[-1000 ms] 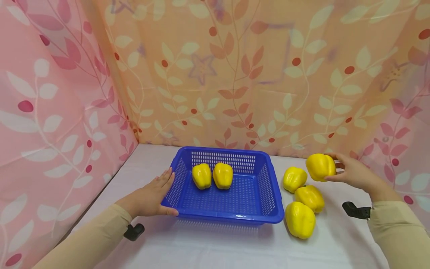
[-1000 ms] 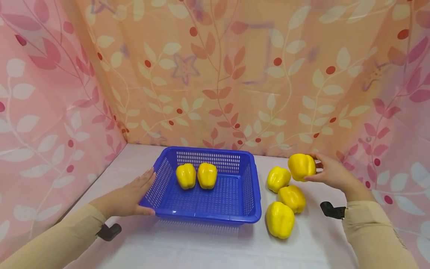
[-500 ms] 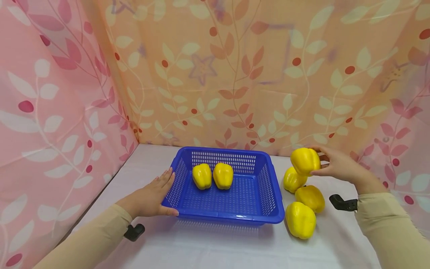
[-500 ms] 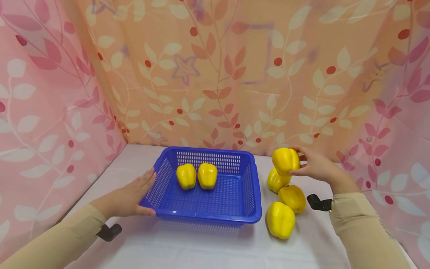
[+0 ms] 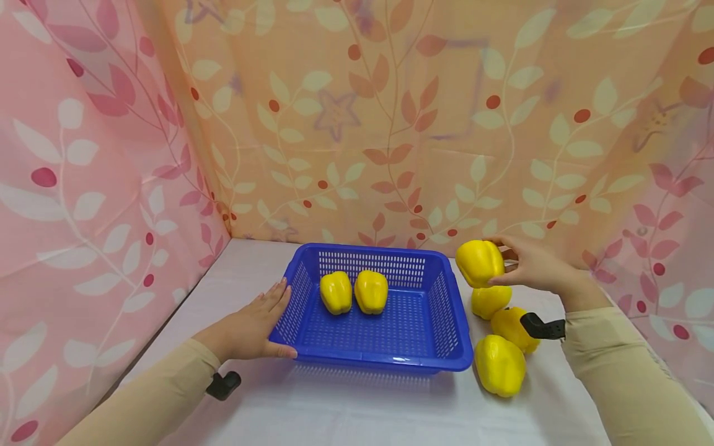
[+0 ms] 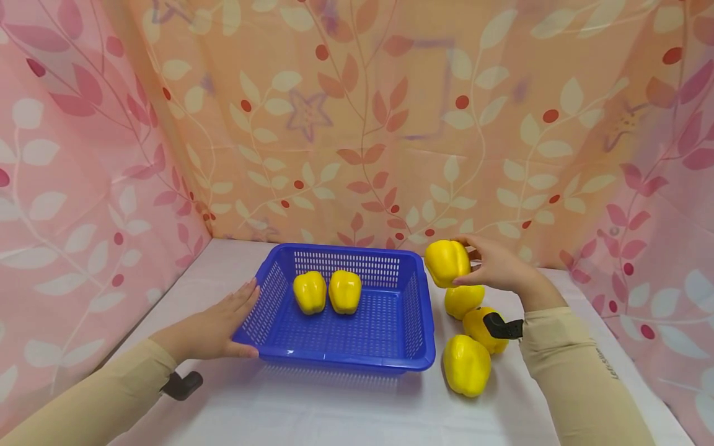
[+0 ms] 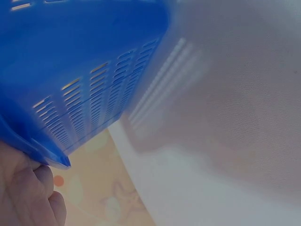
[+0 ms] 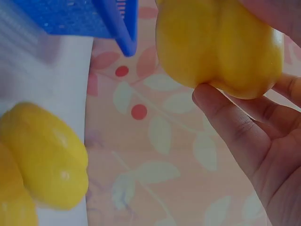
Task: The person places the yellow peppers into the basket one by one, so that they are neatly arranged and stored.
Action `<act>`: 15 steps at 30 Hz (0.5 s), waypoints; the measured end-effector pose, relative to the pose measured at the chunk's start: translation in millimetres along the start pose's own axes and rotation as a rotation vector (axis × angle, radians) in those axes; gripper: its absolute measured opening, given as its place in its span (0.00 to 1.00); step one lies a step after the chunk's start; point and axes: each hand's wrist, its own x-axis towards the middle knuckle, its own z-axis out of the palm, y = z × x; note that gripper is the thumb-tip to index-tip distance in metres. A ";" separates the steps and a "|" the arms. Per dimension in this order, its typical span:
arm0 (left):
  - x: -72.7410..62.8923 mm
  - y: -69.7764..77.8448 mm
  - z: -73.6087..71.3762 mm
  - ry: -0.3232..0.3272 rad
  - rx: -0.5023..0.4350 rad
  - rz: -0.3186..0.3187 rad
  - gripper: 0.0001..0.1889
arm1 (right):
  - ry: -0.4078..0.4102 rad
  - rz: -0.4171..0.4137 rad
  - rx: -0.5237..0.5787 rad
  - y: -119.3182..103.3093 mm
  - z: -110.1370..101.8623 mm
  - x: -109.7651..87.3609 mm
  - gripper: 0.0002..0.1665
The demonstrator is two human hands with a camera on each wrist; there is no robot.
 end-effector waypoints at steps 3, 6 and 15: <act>-0.3 0.5 -0.5 0.000 -0.007 -0.001 0.63 | -0.011 -0.020 0.007 -4.6 6.6 7.8 0.50; -0.6 1.2 -1.0 -0.001 -0.013 -0.001 0.63 | -0.024 -0.047 0.021 -8.7 13.6 15.7 0.48; -0.8 2.2 -2.2 -0.002 -0.013 0.000 0.62 | -0.055 -0.047 0.039 -21.8 31.1 35.2 0.48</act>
